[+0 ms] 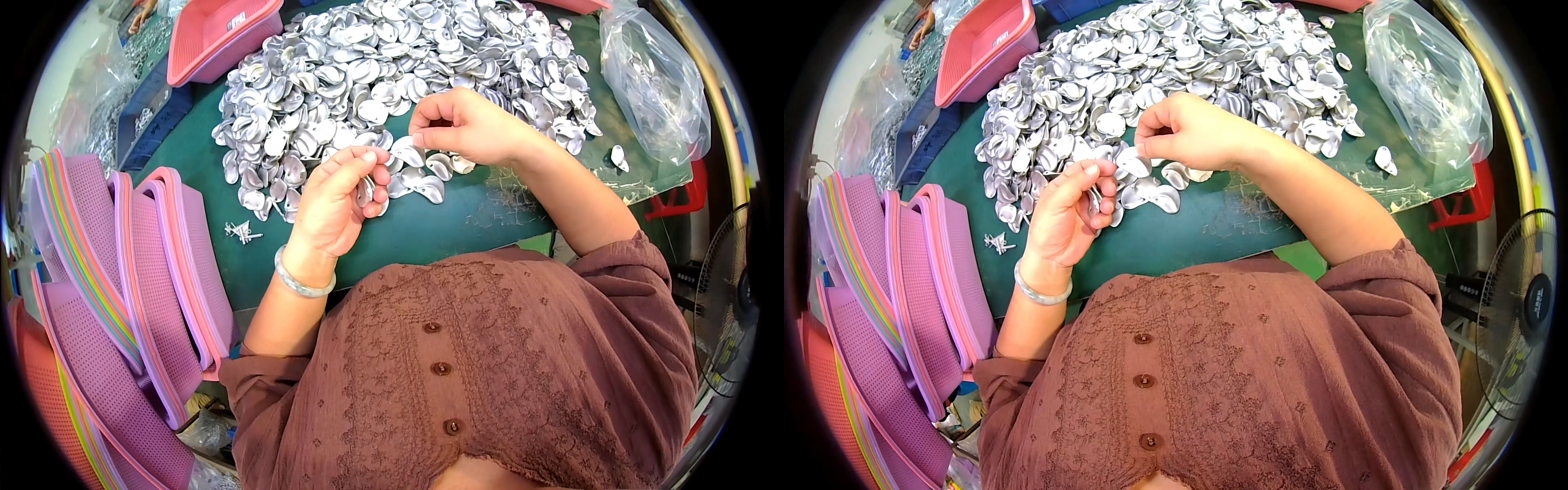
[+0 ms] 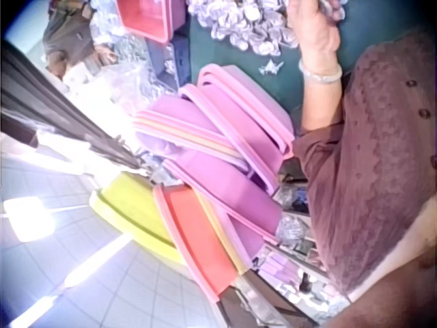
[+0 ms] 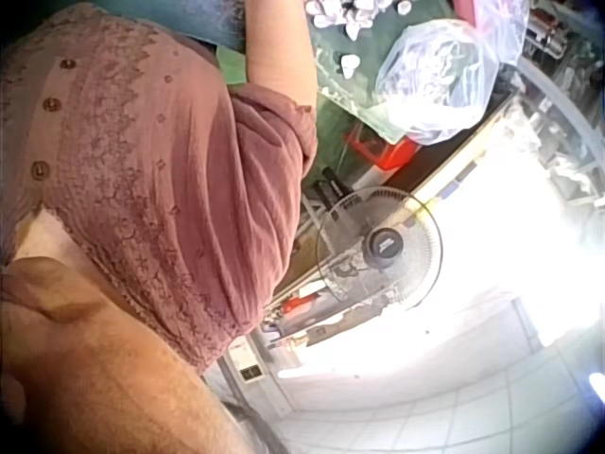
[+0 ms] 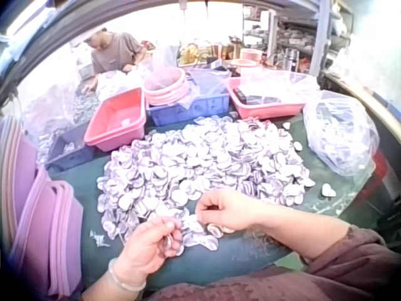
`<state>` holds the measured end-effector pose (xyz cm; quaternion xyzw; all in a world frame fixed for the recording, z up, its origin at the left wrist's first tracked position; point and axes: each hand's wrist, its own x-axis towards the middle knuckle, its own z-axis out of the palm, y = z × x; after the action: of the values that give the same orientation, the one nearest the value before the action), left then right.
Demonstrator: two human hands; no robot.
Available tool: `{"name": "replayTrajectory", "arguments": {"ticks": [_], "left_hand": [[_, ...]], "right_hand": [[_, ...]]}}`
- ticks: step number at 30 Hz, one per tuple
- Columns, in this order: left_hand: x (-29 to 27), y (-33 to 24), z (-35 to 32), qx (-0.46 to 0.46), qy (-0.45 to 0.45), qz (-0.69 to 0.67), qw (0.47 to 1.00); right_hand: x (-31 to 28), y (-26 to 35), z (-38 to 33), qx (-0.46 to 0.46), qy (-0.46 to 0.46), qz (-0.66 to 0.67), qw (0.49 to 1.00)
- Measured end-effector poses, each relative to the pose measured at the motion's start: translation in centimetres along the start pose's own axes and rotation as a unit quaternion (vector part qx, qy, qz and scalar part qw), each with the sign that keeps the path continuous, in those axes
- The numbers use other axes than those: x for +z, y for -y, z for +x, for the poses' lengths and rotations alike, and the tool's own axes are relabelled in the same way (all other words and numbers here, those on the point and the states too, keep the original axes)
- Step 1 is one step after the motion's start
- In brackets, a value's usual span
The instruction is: The person picks up metal heart-shaped components from a pile, wipes them with a cloth, and places them into a plastic bag.
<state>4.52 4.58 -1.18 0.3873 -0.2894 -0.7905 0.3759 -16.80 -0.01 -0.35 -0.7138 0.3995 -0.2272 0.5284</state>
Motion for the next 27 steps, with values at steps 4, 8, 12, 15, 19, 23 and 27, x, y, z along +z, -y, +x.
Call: {"name": "replayTrajectory", "arguments": {"ticks": [4, 8, 12, 15, 19, 23, 27], "left_hand": [[0.9, -0.1, 0.0, -0.028, 0.006, 0.011, 1.0], [1.3, 0.2, 0.1, -0.044, 0.015, 0.005, 0.999], [1.4, 0.3, 0.4, -0.04, 0.035, -0.011, 0.999], [1.1, 0.5, 0.4, -0.029, 0.039, -0.041, 0.998], [0.8, 0.7, 0.6, 0.005, 0.065, -0.02, 0.998], [1.2, 0.7, 0.7, 0.018, 0.056, -0.099, 0.993], [0.8, 0.6, 0.8, 0.025, 0.079, -0.129, 0.988]], "right_hand": [[0.2, 0.2, -0.2, 0.005, -0.006, 0.03, 1.0], [0.5, 0.6, -0.3, 0.003, -0.018, 0.035, 0.999], [0.8, 0.4, -0.3, 0.003, -0.032, 0.105, 0.994], [0.8, 0.6, -0.3, 0.02, -0.039, 0.137, 0.99], [0.9, 1.1, -0.8, -0.059, -0.044, 0.021, 0.997], [1.2, 0.5, -0.5, -0.252, -0.11, -0.147, 0.95], [1.1, 0.8, -0.4, -0.353, -0.118, -0.22, 0.902]]}}
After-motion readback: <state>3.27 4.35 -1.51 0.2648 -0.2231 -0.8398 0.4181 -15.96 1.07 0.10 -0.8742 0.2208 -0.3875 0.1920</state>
